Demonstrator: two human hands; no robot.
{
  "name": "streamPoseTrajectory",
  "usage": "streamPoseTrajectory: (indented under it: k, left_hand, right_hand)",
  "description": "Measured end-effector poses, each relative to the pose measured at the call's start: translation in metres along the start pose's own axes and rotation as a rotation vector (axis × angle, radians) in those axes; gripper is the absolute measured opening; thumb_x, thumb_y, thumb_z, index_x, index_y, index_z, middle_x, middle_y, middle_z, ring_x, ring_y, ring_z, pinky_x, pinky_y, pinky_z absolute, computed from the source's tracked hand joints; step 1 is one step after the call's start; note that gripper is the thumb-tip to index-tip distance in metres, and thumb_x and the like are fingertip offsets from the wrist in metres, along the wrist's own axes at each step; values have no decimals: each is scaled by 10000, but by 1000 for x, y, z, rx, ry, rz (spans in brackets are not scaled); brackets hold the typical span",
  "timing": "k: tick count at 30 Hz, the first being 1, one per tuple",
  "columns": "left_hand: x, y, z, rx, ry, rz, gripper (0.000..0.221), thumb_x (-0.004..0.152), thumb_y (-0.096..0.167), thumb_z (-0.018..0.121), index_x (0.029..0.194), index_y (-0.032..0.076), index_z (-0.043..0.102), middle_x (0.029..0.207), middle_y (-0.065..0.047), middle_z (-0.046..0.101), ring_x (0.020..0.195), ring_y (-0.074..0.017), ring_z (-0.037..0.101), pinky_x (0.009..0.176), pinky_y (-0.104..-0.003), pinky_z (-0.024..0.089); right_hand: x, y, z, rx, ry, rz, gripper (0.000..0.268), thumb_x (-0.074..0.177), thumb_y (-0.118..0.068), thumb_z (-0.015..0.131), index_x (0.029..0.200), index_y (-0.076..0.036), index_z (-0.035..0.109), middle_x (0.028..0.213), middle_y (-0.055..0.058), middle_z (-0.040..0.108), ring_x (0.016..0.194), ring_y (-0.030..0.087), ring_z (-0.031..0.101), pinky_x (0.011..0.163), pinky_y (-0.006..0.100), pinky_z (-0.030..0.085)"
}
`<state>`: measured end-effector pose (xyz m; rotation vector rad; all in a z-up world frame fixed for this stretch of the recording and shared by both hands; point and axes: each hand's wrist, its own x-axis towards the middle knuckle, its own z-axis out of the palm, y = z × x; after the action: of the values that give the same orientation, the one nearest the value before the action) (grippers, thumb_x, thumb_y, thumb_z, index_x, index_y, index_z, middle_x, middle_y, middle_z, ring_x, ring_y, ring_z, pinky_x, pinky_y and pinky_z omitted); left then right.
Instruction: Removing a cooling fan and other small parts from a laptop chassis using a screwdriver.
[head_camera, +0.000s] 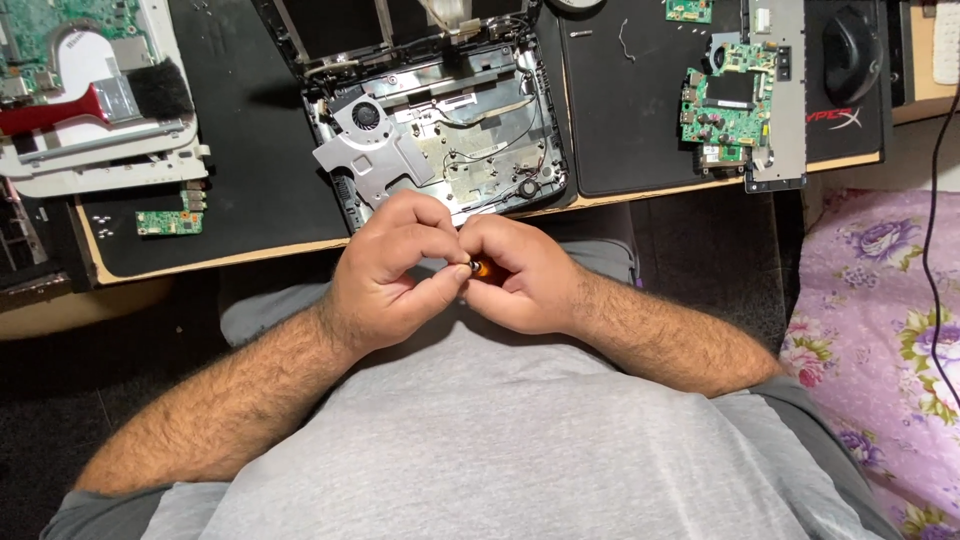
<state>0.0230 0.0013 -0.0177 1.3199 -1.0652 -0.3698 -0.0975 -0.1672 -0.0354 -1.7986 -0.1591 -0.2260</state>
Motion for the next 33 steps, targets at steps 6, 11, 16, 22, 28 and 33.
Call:
streamPoseTrajectory:
  k: [6, 11, 16, 22, 28, 33]
  left_hand:
    - [-5, -3, -4, 25, 1, -41, 35, 898, 102, 761, 897, 90, 728, 897, -91, 645, 743, -215, 612, 745, -369, 539]
    - [-13, -12, -7, 18, 21, -81, 53, 910, 104, 742, 889, 83, 698, 852, -79, 652, 701, -206, 590, 717, -345, 529]
    - [-9, -7, -15, 44, -1, -60, 88, 897, 163, 777, 880, 101, 716, 850, -56, 687, 712, -194, 613, 727, -335, 536]
    - [-1, -24, -62, 886, 83, 47, 510, 861, 256, 879, 1210, -29, 640, 1136, -228, 600, 1088, -441, 609, 975, -529, 485]
    - [6, -23, -66, 942, -1, -412, 523, 813, 183, 869, 1243, 12, 627, 1184, -170, 551, 1156, -421, 600, 982, -537, 505]
    - [10, -34, -75, 861, 16, -551, 451, 867, 201, 840, 1266, 75, 673, 1163, -79, 586, 981, -246, 661, 857, -379, 561]
  right_hand:
    - [-7, 1, 3, 196, 97, -7, 281, 831, 86, 685, 948, -71, 485, 924, 98, 503, 838, 209, 571, 717, 319, 531]
    - [-12, -6, -2, 272, 117, -3, 256, 794, 168, 656, 849, -56, 546, 843, 102, 533, 750, 199, 626, 670, 303, 579]
    - [-19, 5, -6, 219, 140, -11, 242, 758, 151, 710, 848, -44, 598, 858, 134, 585, 781, 227, 645, 699, 320, 567]
    - [-29, 17, -10, 276, 183, 83, 230, 768, 125, 722, 857, -25, 572, 863, 158, 622, 788, 215, 625, 712, 313, 549]
    - [-36, 21, -14, 314, 246, 117, 246, 789, 148, 692, 876, -31, 548, 909, 185, 633, 805, 206, 608, 733, 314, 552]
    - [-42, 19, -14, 344, 274, 182, 228, 813, 138, 664, 884, -46, 550, 928, 176, 659, 782, 163, 601, 726, 297, 564]
